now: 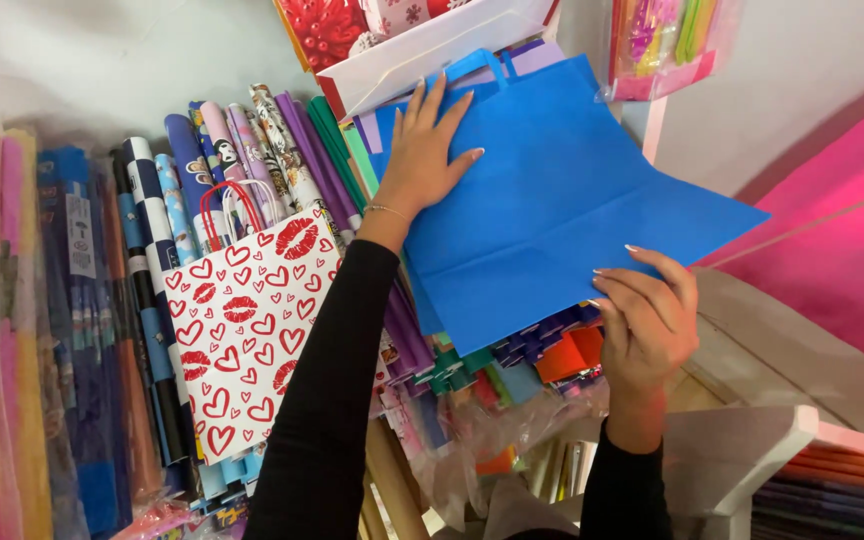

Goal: Picking up various colored gift bags and a box of paper and placing them into a black plastic bag.

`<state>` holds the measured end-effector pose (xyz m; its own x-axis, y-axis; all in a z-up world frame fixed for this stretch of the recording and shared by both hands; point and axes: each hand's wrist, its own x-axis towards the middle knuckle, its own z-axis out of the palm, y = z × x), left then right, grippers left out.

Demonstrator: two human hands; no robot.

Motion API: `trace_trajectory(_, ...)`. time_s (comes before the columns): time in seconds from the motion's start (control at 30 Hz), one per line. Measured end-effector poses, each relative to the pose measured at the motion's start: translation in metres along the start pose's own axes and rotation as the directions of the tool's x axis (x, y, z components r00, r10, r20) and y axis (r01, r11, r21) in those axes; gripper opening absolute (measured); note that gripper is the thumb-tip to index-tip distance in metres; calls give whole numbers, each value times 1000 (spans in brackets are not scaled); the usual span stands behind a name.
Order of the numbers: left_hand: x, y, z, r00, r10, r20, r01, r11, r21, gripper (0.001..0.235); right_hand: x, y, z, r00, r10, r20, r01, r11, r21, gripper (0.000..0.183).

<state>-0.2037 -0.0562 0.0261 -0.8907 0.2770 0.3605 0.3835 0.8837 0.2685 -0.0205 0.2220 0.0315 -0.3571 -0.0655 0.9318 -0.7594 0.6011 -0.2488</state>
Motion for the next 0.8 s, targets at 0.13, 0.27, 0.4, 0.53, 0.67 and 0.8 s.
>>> trace_trajectory(0.13, 21, -24, 4, 994, 110, -21, -109, 993, 52, 65, 4, -13, 5, 998, -39, -53, 40, 999, 27, 37)
trace_trajectory(0.27, 39, -28, 11, 968, -61, 242, 31, 991, 129, 76, 3, -18, 8, 1000, 6, -31, -6, 1000, 11, 38)
trace_trajectory(0.4, 52, -27, 15, 944, -102, 313, 41, 980, 197, 63, 1, -19, 16, 998, 51, 28, -51, 999, -8, 31)
trace_trajectory(0.53, 44, -2, 3, 929, -67, 364, 4, 985, 171, 61, -19, -4, 40, 983, 83, 163, -92, 995, 49, 15)
trace_trajectory(0.67, 11, 13, 12, 893, -118, 435, 58, 987, 147, 60, -20, -9, 55, 946, 218, 240, -222, 975, -6, 18)
trace_trajectory(0.8, -56, 48, 0, 930, -129, 345, 77, 984, 162, 62, -15, -18, 48, 858, 362, 364, -316, 931, -183, 26)
